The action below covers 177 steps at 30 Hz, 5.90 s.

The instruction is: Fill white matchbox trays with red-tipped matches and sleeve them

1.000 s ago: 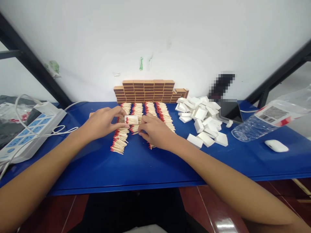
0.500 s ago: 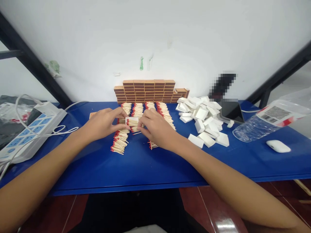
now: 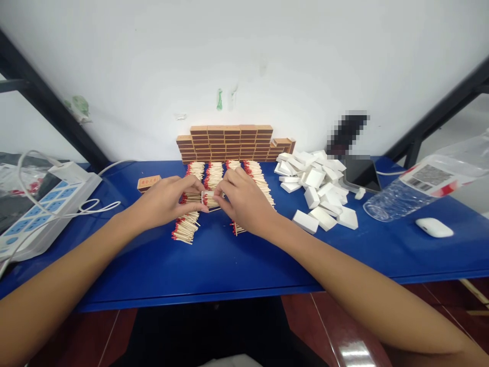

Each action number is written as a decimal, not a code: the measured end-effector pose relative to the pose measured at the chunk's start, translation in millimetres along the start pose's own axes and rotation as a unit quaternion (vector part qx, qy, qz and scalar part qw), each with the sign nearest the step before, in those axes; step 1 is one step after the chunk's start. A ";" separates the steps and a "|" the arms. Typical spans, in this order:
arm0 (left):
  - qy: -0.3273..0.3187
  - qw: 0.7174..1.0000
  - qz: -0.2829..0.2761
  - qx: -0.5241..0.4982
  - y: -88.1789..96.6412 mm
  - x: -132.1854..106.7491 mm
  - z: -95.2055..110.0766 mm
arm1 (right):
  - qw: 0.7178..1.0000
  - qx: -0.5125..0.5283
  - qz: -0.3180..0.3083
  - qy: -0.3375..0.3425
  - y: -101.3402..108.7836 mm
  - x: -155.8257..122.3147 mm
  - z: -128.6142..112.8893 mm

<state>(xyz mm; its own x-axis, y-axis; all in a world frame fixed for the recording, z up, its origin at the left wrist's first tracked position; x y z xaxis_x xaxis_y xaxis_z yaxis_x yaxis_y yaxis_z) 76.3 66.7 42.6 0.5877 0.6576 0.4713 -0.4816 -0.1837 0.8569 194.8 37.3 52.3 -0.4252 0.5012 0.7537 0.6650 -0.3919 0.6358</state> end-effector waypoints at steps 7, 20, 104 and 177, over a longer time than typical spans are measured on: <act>0.040 0.995 -0.005 0.091 6.0 1.0 -19.6 | 1.000 0.008 -0.025 -0.006 -3.1 -1.6 4.2; 0.062 0.991 -0.015 0.117 8.6 0.8 -24.1 | 0.992 0.024 -0.123 0.019 -31.7 -18.0 8.0; 0.031 0.989 -0.023 0.146 6.7 1.7 -17.6 | 0.989 0.010 -0.149 0.004 -34.9 -18.2 -2.9; -0.024 1.000 -0.009 0.005 -0.4 0.3 5.6 | 0.998 -0.027 -0.054 0.016 -3.7 0.6 1.3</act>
<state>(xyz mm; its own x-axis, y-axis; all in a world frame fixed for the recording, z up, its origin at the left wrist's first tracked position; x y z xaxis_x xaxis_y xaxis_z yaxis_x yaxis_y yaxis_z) 80.3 62.8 43.5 0.6267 0.6249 0.4656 -0.4646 -0.1799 0.8670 192.9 40.0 50.1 -0.5126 0.5173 0.6853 0.5810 -0.3787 0.7204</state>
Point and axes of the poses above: each hand's wrist, its own x-axis towards the middle knuckle, its own y-axis out of the back of the hand, z = x × y, the point moved 10 cm from there along x, towards the middle knuckle, and after that the axes turned 11 degrees about z, right-handed, at the moved point
